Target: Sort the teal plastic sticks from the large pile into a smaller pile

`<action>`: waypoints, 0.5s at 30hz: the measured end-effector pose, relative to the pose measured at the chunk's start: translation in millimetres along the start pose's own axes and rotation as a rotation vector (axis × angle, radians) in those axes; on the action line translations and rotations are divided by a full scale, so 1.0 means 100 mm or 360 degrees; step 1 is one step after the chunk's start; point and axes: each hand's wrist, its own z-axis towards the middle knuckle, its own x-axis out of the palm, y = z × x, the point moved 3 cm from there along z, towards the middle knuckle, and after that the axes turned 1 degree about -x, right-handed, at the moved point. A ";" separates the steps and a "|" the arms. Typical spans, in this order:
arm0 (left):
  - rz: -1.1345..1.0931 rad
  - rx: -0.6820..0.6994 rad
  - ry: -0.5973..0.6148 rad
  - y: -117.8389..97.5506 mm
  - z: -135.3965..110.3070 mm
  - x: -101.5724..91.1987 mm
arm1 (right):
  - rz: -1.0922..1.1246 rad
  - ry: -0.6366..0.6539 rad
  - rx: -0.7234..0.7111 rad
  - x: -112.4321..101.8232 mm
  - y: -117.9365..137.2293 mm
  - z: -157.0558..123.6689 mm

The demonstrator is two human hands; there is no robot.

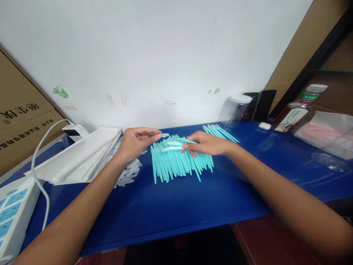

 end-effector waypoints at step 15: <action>0.0183 0.0198 0.0000 -0.02 -0.01 0.02 | 0.0236 0.0133 0.0065 0.03 -0.07 0.00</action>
